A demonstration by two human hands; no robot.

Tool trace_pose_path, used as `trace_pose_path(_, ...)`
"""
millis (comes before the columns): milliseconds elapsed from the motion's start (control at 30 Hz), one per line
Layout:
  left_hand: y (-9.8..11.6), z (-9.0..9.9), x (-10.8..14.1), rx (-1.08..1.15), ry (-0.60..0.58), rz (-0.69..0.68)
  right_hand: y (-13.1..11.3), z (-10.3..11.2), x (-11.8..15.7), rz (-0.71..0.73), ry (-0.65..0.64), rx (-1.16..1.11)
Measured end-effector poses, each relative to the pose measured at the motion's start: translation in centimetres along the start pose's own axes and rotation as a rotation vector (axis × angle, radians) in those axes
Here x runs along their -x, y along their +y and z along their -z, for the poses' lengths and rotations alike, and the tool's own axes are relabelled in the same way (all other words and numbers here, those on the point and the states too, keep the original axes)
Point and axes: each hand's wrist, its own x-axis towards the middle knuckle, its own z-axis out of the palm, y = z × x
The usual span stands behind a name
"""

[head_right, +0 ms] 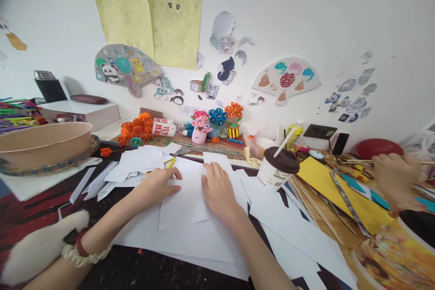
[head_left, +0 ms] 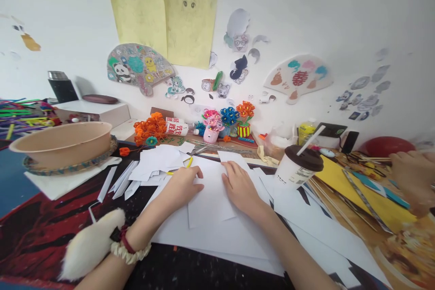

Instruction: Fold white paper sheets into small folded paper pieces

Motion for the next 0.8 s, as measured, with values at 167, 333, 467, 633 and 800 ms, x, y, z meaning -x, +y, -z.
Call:
trace_pose_path(167, 0.15, -0.01, 0.2, -0.023, -0.009, -0.02, 0.03, -0.12, -0.13, -0.035, -0.049, 0.019)
trace_pose_path(333, 0.02, -0.06, 0.19, -0.01, -0.017, -0.029, 0.01, -0.09, -0.17, -0.058, -0.094, 0.036)
trace_pose_path(467, -0.15, -0.13, 0.24, -0.001, -0.028, -0.035, 0.11, -0.13, -0.18, -0.072, -0.1, 0.046)
trace_pose_path(633, -0.5, -0.21, 0.27, 0.003, -0.047, -0.052, 0.14, -0.1, -0.2, -0.076, -0.121, 0.06)
trace_pose_path(800, -0.69, -0.15, 0.18, 0.008, -0.062, -0.05, 0.21, -0.14, -0.2, -0.075, -0.122, 0.062)
